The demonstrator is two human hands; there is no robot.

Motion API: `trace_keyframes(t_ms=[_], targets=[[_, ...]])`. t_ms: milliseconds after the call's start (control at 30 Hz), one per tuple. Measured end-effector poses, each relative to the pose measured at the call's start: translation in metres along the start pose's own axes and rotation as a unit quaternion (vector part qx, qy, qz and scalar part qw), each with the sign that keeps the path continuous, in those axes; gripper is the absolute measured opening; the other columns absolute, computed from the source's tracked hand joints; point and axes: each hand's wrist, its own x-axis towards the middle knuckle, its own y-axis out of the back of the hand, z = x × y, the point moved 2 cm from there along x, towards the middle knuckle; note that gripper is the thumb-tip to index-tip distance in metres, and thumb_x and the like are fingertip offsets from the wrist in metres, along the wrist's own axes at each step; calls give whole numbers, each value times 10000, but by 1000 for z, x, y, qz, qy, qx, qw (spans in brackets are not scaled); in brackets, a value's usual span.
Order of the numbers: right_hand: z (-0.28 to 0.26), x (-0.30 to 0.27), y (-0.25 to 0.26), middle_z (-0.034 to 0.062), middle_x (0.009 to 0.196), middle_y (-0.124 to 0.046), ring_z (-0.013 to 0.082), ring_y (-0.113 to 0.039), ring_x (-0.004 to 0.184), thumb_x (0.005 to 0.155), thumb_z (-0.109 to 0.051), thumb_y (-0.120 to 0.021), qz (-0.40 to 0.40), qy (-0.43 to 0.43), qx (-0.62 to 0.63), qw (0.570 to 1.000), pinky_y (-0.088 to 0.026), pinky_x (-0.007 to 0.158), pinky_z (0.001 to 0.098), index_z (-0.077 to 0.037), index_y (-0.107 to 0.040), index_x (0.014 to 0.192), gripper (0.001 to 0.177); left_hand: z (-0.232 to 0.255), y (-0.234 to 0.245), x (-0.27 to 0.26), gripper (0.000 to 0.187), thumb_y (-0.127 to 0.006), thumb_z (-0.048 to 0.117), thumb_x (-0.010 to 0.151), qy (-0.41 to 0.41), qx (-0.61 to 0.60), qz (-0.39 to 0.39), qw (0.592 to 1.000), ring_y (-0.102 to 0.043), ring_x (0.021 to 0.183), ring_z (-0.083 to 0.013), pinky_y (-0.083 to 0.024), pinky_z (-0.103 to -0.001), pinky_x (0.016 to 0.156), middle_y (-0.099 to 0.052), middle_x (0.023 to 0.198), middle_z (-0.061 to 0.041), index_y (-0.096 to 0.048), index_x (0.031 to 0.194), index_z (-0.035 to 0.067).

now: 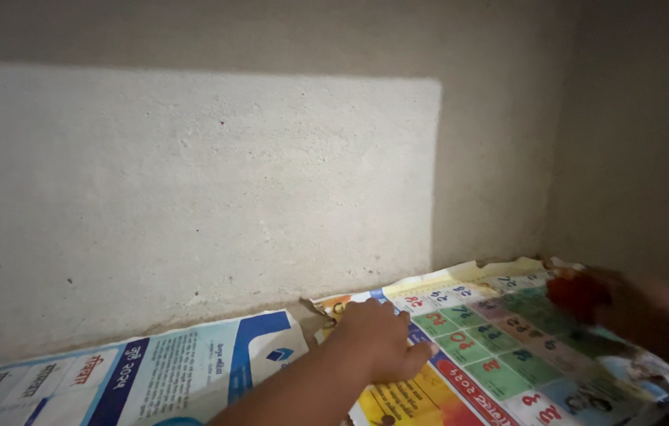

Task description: The person wipes a white wall and a shelf covered with newspapers using a red cloth. They move the cloth back and forth across the wall and the newspaper-covered surface.

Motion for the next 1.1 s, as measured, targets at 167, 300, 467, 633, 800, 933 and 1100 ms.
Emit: trace_keyframes(t_ms=[167,300,467,633,800,933,1100], targets=[[-70,-30,-10,-17,1129,-820,140,-773,937,840,-275,-805,3,163,2,987,-646,915,342,-277,-680,1350,525,3,4,-1,701,-414,605,960,10,13,-26,1000,-700,1039,-377,-560,-507,892,-733,1022,-228,-722,1135,0],[-126,-74,-42,-34,1169,-812,117,-784,997,940,-439,-660,-107,216,-18,970,-601,998,330,-325,-683,1348,424,-1,-4,-2,652,-457,567,931,5,-5,7,1000,-700,1067,-366,-556,-498,911,-739,1059,-217,-733,1133,12],[-73,-19,-34,-46,1458,-672,129,-736,1147,1047,-566,-436,-91,228,-58,968,-478,1037,438,-404,-604,1537,542,-2,-6,-1,743,-422,656,981,5,-18,23,1000,-584,1227,-390,-475,-540,1000,-645,1258,-244,-659,1252,6],[12,-4,-6,33,1359,-688,200,-741,1070,988,-405,-509,-22,31,-75,996,-523,958,455,-297,-584,1544,570,8,19,8,713,-485,662,922,31,53,-57,996,-556,1282,-345,-474,-496,1037,-651,1287,-217,-731,1181,45],[43,-21,6,113,1260,-705,271,-747,993,930,-245,-582,145,16,51,988,-568,880,472,-190,-564,1550,623,90,50,28,603,-535,625,930,-124,-85,24,988,-760,930,-348,-596,-487,882,-767,905,-204,-762,930,67],[73,-42,7,177,1181,-718,328,-751,931,883,-116,-641,255,59,132,956,-604,817,485,-104,-548,1555,679,138,36,28,629,-530,539,994,-179,-160,-55,969,-721,916,-333,-138,-358,922,-784,869,-224,-794,841,-11],[128,-83,-6,252,1086,-718,432,-750,822,863,70,-674,264,1,281,923,-652,694,538,-31,-501,1630,793,137,8,38,408,-619,461,899,-263,-181,5,948,-752,981,-333,-582,-468,877,-760,967,-173,-738,1132,148]])
